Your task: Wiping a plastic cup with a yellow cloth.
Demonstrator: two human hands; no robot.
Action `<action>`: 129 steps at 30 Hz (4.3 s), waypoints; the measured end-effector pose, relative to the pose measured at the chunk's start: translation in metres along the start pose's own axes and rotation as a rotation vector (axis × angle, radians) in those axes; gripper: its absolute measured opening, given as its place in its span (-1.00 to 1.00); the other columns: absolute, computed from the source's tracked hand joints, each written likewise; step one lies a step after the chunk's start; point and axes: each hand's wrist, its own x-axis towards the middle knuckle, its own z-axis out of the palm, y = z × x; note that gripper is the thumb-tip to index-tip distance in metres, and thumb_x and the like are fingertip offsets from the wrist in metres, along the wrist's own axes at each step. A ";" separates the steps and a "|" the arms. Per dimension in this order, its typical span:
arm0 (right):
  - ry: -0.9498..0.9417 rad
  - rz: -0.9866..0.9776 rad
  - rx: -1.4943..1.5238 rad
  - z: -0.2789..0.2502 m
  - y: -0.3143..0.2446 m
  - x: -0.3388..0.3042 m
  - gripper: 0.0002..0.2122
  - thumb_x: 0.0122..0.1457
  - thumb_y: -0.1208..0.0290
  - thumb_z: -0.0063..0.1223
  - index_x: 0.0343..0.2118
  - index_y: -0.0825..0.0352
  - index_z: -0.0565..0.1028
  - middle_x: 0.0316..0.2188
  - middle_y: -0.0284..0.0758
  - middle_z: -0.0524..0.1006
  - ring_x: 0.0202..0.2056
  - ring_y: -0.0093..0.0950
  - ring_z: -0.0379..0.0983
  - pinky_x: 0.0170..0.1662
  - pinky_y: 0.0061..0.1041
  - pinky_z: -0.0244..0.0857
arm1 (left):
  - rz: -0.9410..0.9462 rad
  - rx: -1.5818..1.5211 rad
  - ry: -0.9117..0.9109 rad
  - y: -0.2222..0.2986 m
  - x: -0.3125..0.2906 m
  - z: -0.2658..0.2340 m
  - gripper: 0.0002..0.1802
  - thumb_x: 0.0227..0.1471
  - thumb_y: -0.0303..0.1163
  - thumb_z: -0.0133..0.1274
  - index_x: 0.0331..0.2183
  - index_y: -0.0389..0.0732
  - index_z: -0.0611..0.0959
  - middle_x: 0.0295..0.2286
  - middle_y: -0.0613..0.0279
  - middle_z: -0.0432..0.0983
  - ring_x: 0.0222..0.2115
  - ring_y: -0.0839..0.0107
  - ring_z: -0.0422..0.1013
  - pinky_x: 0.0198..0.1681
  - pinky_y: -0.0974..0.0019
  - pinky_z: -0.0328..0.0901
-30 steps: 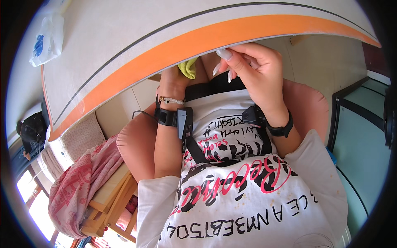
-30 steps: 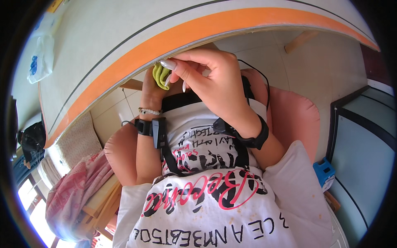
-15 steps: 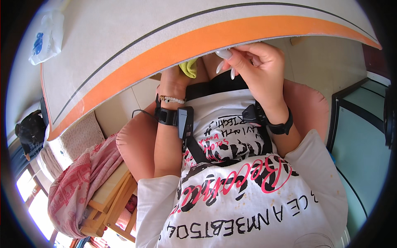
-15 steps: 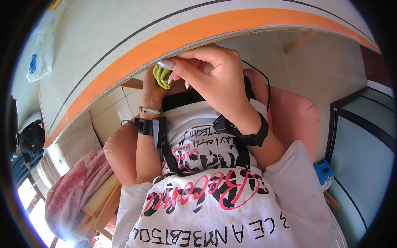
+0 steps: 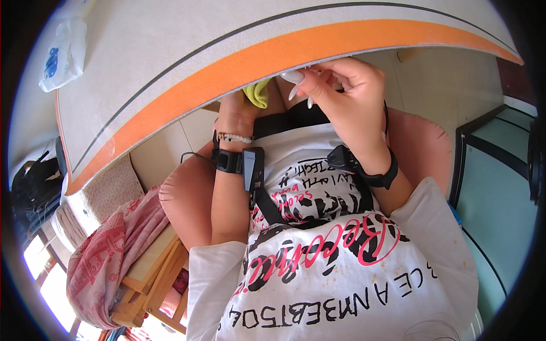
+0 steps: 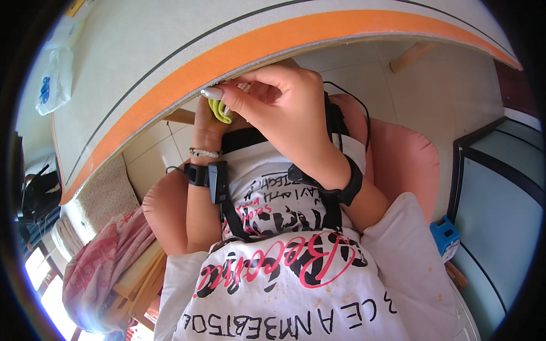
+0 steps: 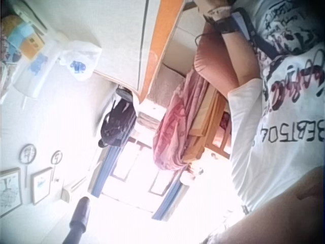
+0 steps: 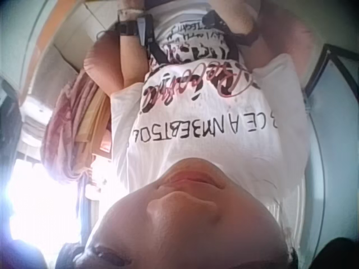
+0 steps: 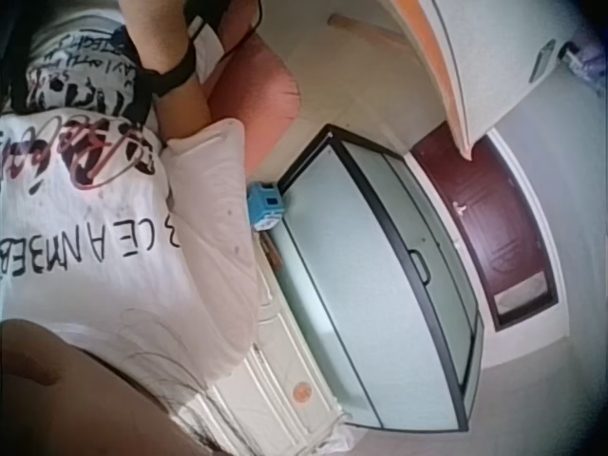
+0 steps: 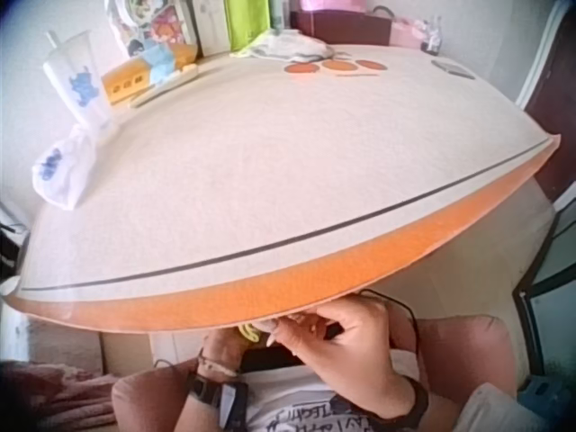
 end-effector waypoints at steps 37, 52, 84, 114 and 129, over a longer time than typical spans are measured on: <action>0.102 -0.031 -0.022 0.005 -0.002 -0.004 -0.89 0.01 0.50 0.02 -0.45 0.45 0.49 -0.72 -0.40 0.43 -0.70 -0.77 0.28 -0.70 -0.83 -0.04 | -0.029 0.007 -0.044 -0.001 0.007 -0.007 -0.56 0.09 -0.19 -0.38 -0.16 -0.37 0.32 -0.23 -0.02 0.34 -0.25 0.20 0.35 -0.24 0.24 0.34; 0.006 -0.028 -0.002 -0.003 -0.003 0.003 -0.90 -0.03 0.55 0.03 -0.45 0.49 0.47 -0.69 -0.34 0.46 -0.68 -0.70 0.32 -0.69 -0.80 0.03 | -0.034 0.061 -0.029 0.001 0.003 -0.003 -0.57 0.06 -0.19 -0.30 -0.18 -0.35 0.36 -0.24 -0.01 0.36 -0.23 0.21 0.34 -0.22 0.24 0.32; -0.793 0.637 1.278 0.001 0.030 0.018 -0.62 0.09 0.26 -0.10 -0.13 0.47 0.31 -0.35 -0.28 0.45 -0.32 -0.61 0.36 -0.28 -0.70 0.26 | -0.058 0.164 -0.095 -0.004 -0.021 0.021 -0.62 -0.03 -0.14 -0.12 -0.30 -0.27 0.45 -0.35 0.10 0.42 -0.31 0.33 0.36 -0.28 0.34 0.32; -0.679 0.669 1.211 0.006 0.046 0.018 -0.79 0.03 0.38 -0.03 -0.32 0.40 0.40 -0.44 -0.29 0.45 -0.41 -0.60 0.34 -0.37 -0.69 0.19 | -0.006 0.095 0.010 0.000 -0.005 -0.014 -0.67 -0.07 -0.23 -0.07 -0.32 -0.29 0.45 -0.38 0.12 0.42 -0.37 0.30 0.38 -0.32 0.28 0.33; -0.663 0.864 1.400 0.016 0.056 0.021 -0.72 0.16 0.29 -0.34 -0.61 0.33 0.28 -0.82 -0.52 0.09 -0.79 -0.76 -0.02 -0.74 -0.81 -0.13 | -0.019 0.037 0.021 0.002 0.001 -0.012 -0.63 -0.03 -0.19 -0.11 -0.27 -0.29 0.42 -0.31 0.13 0.41 -0.31 0.31 0.36 -0.29 0.30 0.32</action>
